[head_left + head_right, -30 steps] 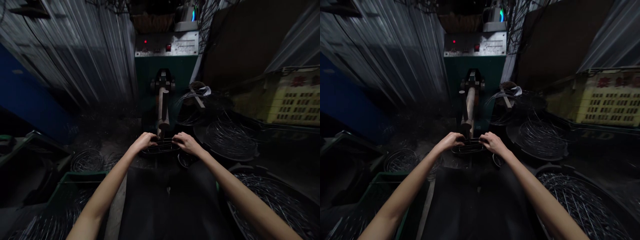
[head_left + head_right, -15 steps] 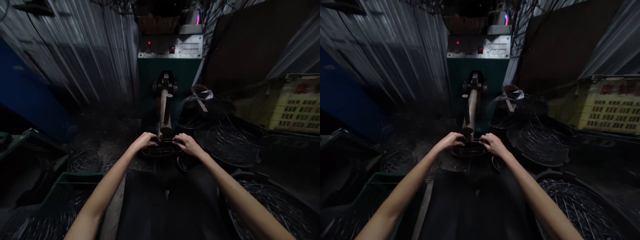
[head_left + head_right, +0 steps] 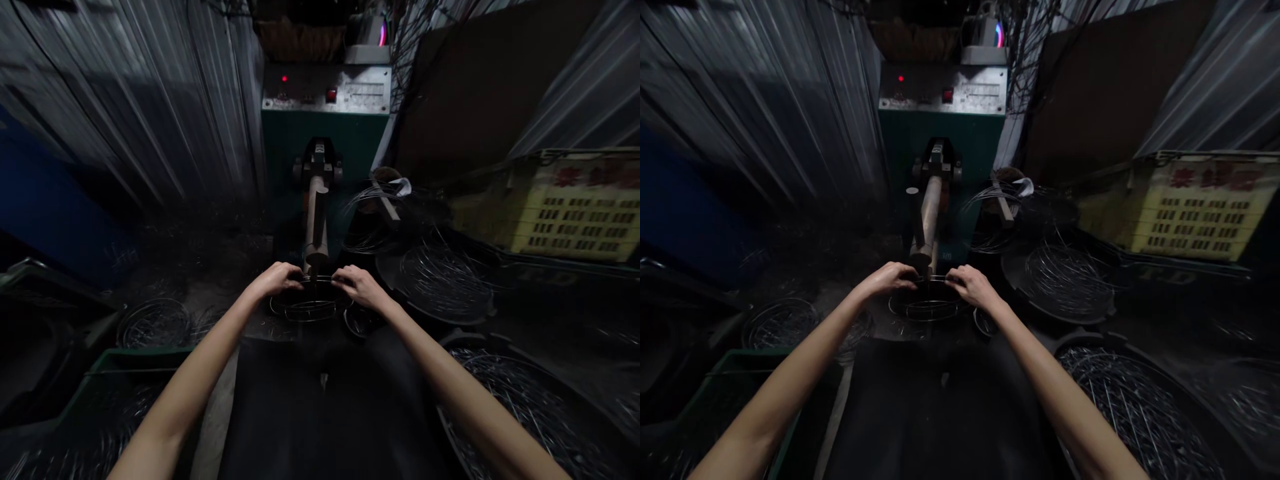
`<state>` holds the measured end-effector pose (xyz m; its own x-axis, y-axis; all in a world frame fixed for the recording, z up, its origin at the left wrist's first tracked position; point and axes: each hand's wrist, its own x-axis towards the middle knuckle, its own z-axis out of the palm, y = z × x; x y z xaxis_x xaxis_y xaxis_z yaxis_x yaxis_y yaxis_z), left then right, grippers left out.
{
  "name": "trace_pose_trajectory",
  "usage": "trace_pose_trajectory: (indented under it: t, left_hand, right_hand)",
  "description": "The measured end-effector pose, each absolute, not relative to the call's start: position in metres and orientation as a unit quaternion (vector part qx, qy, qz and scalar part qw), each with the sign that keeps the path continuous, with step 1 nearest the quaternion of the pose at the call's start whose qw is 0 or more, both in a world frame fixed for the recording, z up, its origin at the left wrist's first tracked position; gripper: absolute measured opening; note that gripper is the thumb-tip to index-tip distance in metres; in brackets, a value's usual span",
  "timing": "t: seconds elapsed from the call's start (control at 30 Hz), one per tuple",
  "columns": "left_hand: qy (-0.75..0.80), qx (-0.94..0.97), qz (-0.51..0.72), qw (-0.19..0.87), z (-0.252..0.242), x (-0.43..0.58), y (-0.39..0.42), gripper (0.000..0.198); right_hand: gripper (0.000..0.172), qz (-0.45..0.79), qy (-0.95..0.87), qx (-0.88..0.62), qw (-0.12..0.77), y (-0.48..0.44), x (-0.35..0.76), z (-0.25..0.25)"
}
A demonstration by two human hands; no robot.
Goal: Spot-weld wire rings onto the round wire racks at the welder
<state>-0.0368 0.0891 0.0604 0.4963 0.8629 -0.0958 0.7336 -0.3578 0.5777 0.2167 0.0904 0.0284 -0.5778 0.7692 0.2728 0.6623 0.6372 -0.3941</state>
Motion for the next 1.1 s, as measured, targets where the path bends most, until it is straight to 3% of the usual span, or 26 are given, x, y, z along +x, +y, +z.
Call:
trace_pose_trajectory:
  t: [0.23, 0.4, 0.67, 0.87, 0.97, 1.1]
  left_hand:
    - [0.489, 0.811, 0.113, 0.301, 0.062, -0.036, 0.091, 0.028]
    - [0.5, 0.807, 0.093, 0.3, 0.066, -0.035, 0.093, 0.036]
    - [0.507, 0.783, 0.095, 0.347, 0.051, -0.062, 0.091, 0.036]
    - [0.556, 0.79, 0.166, 0.199, 0.067, -0.063, 0.069, 0.048]
    - [0.541, 0.816, 0.131, 0.154, 0.069, -0.041, 0.066, 0.042]
    - [0.525, 0.827, 0.096, 0.177, 0.063, -0.023, 0.069, 0.026]
  right_hand:
    - [0.015, 0.136, -0.871, -0.411, 0.232, 0.088, 0.213, 0.03]
    - [0.018, 0.17, -0.823, -0.451, 0.301, 0.08, 0.24, 0.017]
    - [0.021, 0.195, -0.852, -0.424, 0.238, 0.074, 0.256, -0.001]
    - [0.022, 0.117, -0.857, -0.445, 0.232, 0.061, 0.216, 0.015]
    - [0.024, 0.089, -0.86, -0.46, 0.203, 0.055, 0.2, 0.021]
    - [0.027, 0.086, -0.846, -0.495, 0.18, 0.051, 0.187, 0.032]
